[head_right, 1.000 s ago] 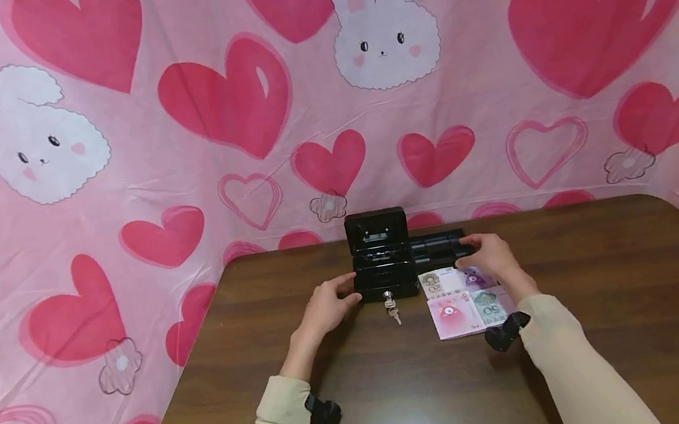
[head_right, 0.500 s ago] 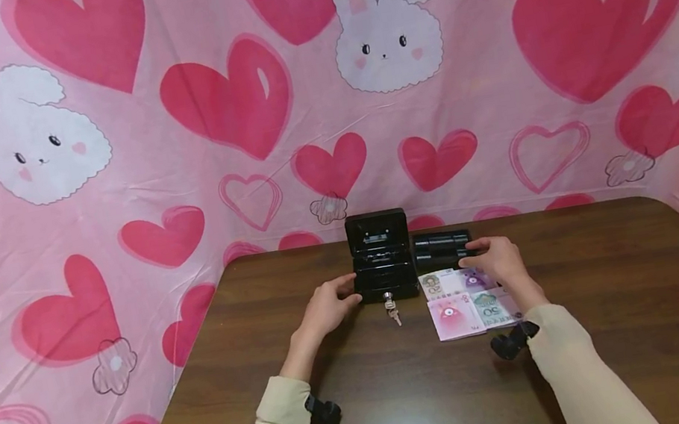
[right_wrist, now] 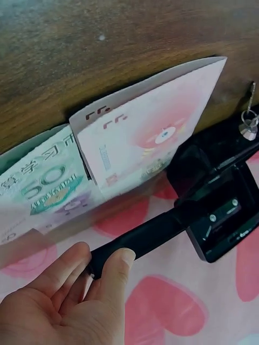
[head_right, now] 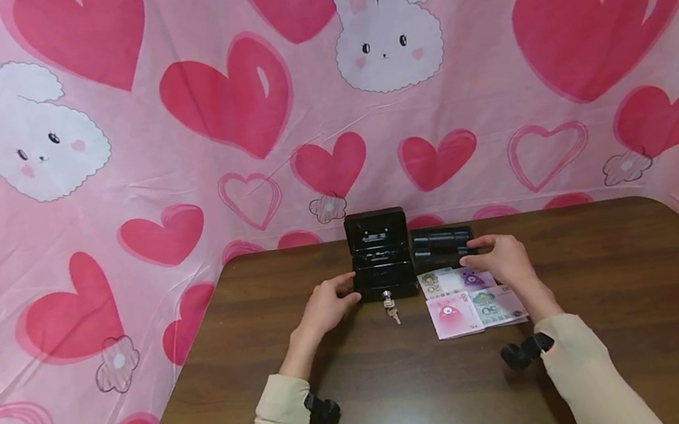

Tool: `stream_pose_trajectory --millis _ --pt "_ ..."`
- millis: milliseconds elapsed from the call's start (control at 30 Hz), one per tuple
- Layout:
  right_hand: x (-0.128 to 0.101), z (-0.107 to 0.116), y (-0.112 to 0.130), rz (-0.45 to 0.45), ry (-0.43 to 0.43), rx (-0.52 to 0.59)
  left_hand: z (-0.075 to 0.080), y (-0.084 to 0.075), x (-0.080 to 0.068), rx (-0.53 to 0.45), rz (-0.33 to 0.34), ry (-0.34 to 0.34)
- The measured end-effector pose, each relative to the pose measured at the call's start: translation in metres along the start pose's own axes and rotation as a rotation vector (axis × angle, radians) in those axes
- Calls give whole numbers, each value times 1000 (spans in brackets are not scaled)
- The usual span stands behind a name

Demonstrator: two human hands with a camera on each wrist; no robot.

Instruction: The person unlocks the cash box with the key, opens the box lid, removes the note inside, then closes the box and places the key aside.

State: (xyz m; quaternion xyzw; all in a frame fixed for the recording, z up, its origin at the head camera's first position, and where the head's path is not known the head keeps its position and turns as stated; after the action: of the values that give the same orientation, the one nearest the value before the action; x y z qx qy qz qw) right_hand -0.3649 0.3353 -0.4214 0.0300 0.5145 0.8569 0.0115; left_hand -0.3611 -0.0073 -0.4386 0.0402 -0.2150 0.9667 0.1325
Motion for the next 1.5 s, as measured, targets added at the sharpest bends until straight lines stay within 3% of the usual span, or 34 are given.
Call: stream_pose_trajectory --millis 400,700,1133,1500 --pt "-18 -2 -1 -10 30 5 1 -1 -2 -2 3 -2" --pt "-25 -9 10 57 37 18 2 -2 -2 -1 8 7" --pt "-25 -49 38 146 39 45 1 -3 -4 6 9 11" --pt "-19 -80 45 194 -1 64 -1 -3 -3 19 23 25"
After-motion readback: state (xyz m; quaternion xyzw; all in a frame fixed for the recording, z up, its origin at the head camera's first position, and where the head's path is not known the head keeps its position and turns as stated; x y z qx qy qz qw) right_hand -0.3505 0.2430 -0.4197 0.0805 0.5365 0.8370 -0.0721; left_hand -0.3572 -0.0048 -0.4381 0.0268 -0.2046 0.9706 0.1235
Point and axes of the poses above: each hand's wrist, its own x-axis towards the middle knuckle, its own z-axis out of the back of the hand, y = z × x, the point moved 6 cm from there along x, towards the middle knuckle, and after that the axes turned 15 degrees about x, right-handed, at the moved point
